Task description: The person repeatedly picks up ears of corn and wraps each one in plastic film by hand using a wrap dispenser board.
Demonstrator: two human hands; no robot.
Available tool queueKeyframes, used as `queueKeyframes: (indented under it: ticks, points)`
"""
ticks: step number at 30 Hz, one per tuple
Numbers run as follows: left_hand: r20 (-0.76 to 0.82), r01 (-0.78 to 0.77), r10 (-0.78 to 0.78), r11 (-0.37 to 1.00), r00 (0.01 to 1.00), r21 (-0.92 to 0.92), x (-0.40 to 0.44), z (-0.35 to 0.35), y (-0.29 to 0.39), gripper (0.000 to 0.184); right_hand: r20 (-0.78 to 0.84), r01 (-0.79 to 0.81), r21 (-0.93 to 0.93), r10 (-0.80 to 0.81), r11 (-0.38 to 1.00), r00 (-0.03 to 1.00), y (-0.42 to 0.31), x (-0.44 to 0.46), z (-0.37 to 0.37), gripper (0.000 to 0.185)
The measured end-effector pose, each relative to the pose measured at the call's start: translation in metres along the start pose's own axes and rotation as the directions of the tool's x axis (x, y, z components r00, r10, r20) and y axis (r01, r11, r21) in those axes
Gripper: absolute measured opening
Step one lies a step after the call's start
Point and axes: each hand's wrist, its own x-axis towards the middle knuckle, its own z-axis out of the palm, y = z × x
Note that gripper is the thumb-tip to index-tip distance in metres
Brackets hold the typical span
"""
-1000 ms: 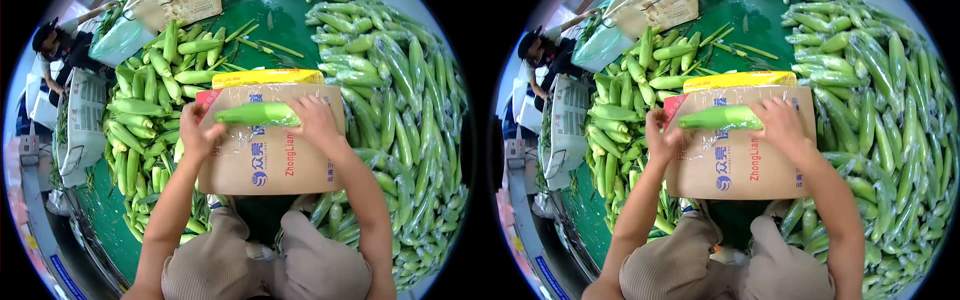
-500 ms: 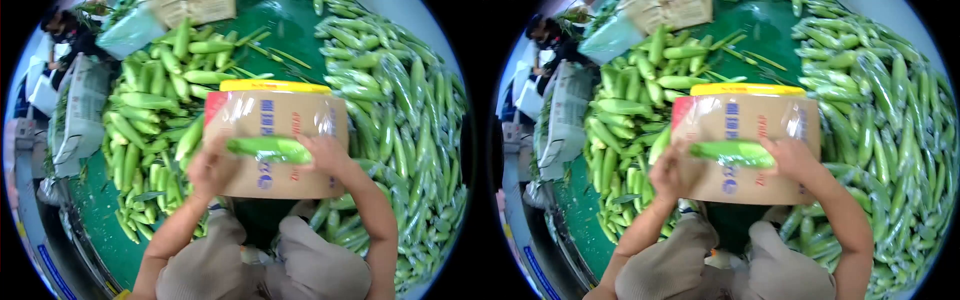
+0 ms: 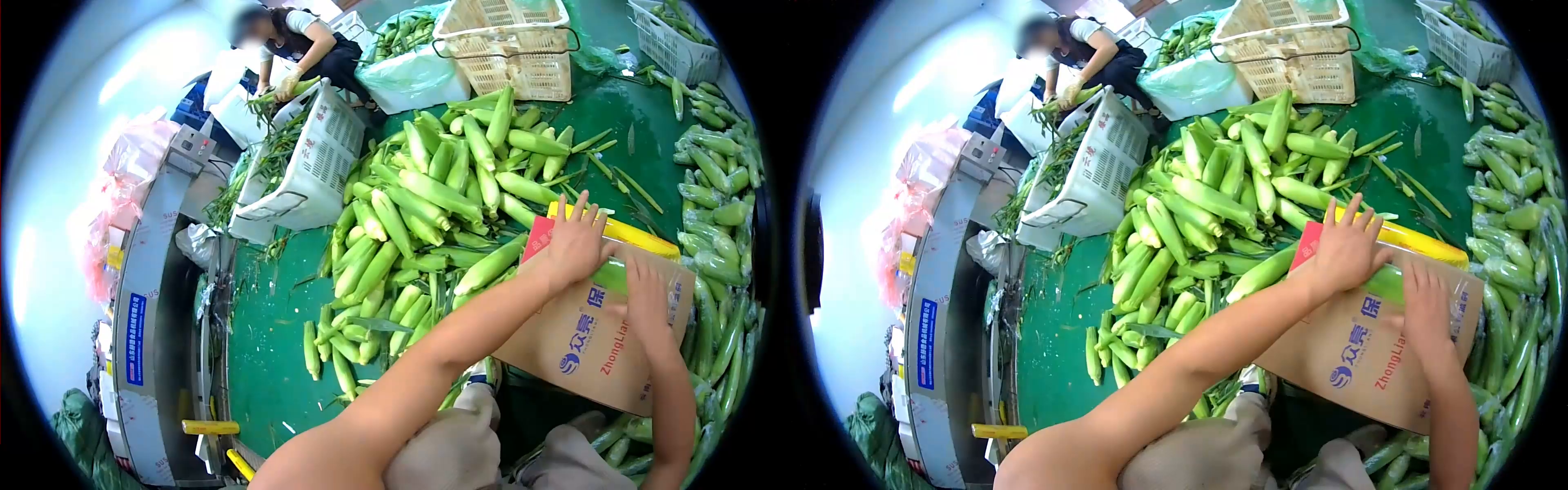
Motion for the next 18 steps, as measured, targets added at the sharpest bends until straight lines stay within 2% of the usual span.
queueKeyframes:
  ticks: [2, 3, 5, 7, 8, 9, 10, 12, 13, 14, 15, 16, 17, 18]
  points:
    - [-0.080, -0.153, 0.139, 0.968, 0.987, -0.200, -0.010, 0.009, 0.005, 0.058, -0.051, -0.028, 0.110, 0.033, 0.994, 0.998, 0.019, 0.011, 0.007, 0.096]
    - [-0.124, -0.234, 0.207, 0.930, 0.971, -0.284, -0.020, 0.011, 0.006, 0.057, -0.011, -0.054, 0.167, 0.056, 0.984, 0.998, 0.024, 0.011, 0.006, 0.095]
    - [-0.191, -0.368, 0.354, 0.929, 0.916, -0.041, -0.050, 0.001, 0.025, 0.057, 0.074, -0.099, 0.292, 0.081, 0.951, 0.994, 0.027, 0.011, 0.001, 0.093]
    - [-0.271, -0.423, 0.481, 0.872, 0.834, 0.245, -0.069, 0.003, 0.031, 0.057, 0.226, -0.201, 0.530, 0.092, 0.824, 0.970, 0.006, 0.006, -0.035, 0.085]
    - [-0.347, -0.427, 0.487, 0.872, 0.802, 0.237, -0.073, 0.002, 0.032, 0.053, 0.328, -0.278, 0.613, 0.083, 0.740, 0.941, -0.003, 0.002, -0.048, 0.083]
    - [-0.302, -0.432, 0.470, 0.883, 0.830, 0.185, -0.078, 0.006, 0.034, 0.051, 0.429, -0.365, 0.669, 0.065, 0.647, 0.901, -0.005, -0.006, -0.057, 0.081]
    - [-0.255, -0.449, 0.473, 0.881, 0.843, 0.150, -0.079, 0.010, 0.030, 0.050, 0.430, -0.336, 0.677, 0.018, 0.655, 0.903, -0.007, -0.010, -0.050, 0.073]
    - [-0.165, -0.487, 0.501, 0.865, 0.849, 0.118, -0.082, 0.011, 0.027, 0.047, 0.691, -0.404, 0.449, -0.023, 0.797, 0.723, -0.010, 0.002, -0.075, 0.068]
    - [-0.012, -0.447, 0.448, 0.894, 0.894, 0.037, -0.084, 0.013, 0.032, 0.048, 0.799, -0.412, 0.329, -0.019, 0.850, 0.601, -0.014, 0.007, -0.085, 0.066]
    - [0.161, -0.397, 0.397, 0.917, 0.903, -0.033, -0.085, 0.007, 0.037, 0.050, 0.789, -0.158, 0.256, -0.112, 0.954, 0.605, -0.004, 0.010, -0.076, 0.055]
    - [0.333, -0.327, 0.339, 0.940, 0.880, -0.095, -0.088, 0.002, 0.041, 0.051, 0.666, -0.192, 0.442, -0.177, 0.876, 0.724, 0.001, 0.012, -0.067, 0.053]
    - [0.332, -0.281, 0.314, 0.949, 0.890, -0.144, -0.085, -0.009, 0.040, 0.054, 0.534, -0.189, 0.604, -0.217, 0.774, 0.817, 0.004, 0.015, -0.058, 0.051]
    - [0.426, -0.232, 0.291, 0.955, 0.857, -0.185, -0.083, -0.014, 0.040, 0.056, 0.389, -0.152, 0.735, -0.227, 0.661, 0.893, 0.008, 0.019, -0.050, 0.050]
    - [0.505, -0.183, 0.275, 0.957, 0.818, -0.224, -0.077, -0.018, 0.041, 0.058, 0.224, 0.169, 0.524, -0.326, 0.835, 0.918, 0.010, 0.023, -0.030, 0.049]
